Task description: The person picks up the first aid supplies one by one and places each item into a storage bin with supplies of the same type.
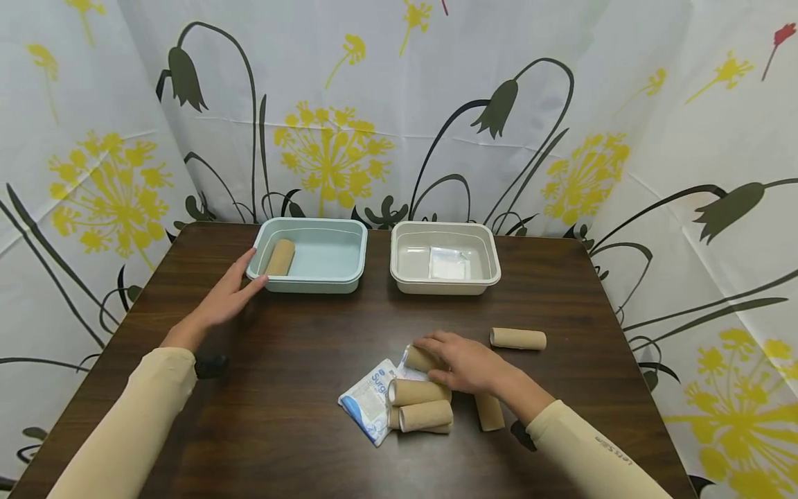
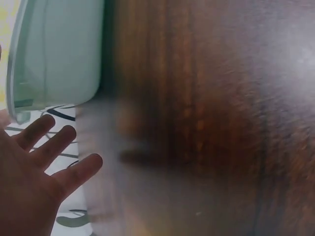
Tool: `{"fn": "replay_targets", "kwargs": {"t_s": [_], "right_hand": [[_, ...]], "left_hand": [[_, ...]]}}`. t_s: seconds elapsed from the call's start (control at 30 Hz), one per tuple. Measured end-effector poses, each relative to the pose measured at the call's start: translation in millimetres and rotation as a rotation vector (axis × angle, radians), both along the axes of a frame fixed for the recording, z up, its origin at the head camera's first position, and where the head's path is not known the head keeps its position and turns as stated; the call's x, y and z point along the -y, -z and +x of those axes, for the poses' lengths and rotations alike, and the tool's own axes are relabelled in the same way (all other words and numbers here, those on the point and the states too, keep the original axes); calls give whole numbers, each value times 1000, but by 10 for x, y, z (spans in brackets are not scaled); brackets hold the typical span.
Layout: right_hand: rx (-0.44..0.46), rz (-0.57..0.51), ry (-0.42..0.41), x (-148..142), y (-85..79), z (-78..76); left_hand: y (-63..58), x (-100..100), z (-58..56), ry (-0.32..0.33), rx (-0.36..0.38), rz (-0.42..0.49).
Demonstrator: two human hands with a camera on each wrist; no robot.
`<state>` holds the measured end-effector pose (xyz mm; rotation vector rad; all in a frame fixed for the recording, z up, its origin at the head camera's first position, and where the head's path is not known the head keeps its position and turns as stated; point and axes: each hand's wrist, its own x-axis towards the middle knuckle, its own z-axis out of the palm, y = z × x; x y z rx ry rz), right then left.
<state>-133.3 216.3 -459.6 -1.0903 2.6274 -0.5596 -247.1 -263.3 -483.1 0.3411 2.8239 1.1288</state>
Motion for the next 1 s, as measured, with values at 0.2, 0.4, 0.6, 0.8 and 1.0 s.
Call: {"fn": "replay_targets", "kwargs": {"t_s": [0.2,0.4,0.6,0.8,1.0], "right_hand": [[-30,-37,-16,4,114,23],[-58,-71,-16,11,175,12],[-51,-89,-19,22,180,6],[-34,-83,-25,47,121,-18],[-38,-119,-19,129,-16,-108]], "left_hand": [[56,-30,20,-10,-2,30],[72,-54,16,-17,-16,43],[73,-73,16,-30,-19,43],[80,-70,23,-23,-3,31],[74,-93,17,-22,3,17]]}}
